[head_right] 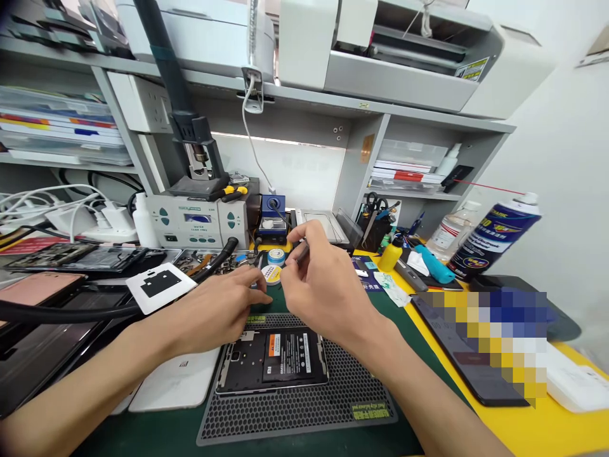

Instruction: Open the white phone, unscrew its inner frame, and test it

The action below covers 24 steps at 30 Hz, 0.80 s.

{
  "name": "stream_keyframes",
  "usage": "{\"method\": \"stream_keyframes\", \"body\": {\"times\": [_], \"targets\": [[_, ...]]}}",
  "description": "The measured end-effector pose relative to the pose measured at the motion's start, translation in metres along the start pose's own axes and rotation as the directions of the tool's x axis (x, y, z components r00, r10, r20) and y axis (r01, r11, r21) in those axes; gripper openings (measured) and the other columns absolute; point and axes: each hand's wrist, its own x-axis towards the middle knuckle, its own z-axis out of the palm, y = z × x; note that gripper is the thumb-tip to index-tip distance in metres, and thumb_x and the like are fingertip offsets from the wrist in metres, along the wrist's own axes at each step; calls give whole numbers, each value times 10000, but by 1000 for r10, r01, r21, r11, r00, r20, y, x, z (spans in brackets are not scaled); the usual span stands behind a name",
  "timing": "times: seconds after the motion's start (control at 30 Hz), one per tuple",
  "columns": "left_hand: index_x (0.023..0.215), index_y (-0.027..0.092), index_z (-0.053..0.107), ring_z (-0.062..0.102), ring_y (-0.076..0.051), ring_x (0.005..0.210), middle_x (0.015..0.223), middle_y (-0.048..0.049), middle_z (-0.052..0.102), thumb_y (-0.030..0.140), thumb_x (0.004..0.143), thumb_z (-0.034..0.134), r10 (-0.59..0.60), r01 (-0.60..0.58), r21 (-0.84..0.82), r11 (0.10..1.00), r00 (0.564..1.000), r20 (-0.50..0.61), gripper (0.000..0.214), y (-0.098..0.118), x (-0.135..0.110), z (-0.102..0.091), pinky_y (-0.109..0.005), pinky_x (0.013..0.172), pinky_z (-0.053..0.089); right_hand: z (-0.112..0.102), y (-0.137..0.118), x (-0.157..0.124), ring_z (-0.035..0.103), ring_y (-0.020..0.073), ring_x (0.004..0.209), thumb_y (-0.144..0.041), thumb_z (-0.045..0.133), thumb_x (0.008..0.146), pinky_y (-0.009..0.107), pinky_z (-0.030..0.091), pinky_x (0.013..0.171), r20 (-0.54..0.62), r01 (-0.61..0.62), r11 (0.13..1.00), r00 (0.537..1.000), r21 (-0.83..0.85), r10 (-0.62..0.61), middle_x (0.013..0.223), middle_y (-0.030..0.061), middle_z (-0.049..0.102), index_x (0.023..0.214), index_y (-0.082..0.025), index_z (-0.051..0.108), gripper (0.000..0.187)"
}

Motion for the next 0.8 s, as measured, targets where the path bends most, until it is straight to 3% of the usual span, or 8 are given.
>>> {"method": "stream_keyframes", "body": {"times": [0.27,0.5,0.8], "targets": [[1165,211,739,531,-313,1076,1156,-110,607,106,756,481,38,-38,79,996,999,-6,495,4,1,12,-406,682,492,-3,-1,1,597,100,592,-73,585,845,262,465,565,-13,17,1000,1000,-19,-17,802,-36,632,1058,-196,488,265],[1194,185,709,527,-301,1027,1131,-121,598,91,750,473,47,-46,64,997,999,-10,512,5,5,16,-401,711,485,-3,1,1,608,115,614,-74,578,843,272,463,574,-18,20,999,1000,-47,-21,807,-30,647,1063,-200,484,270],[1181,154,685,562,-297,1047,1097,-127,598,69,788,433,-28,29,27,999,1000,-8,474,2,7,15,-397,769,513,-4,0,2,603,114,596,-81,585,848,277,461,568,-24,28,998,999,-58,-29,802,-30,652,1056,-206,477,265]]}}
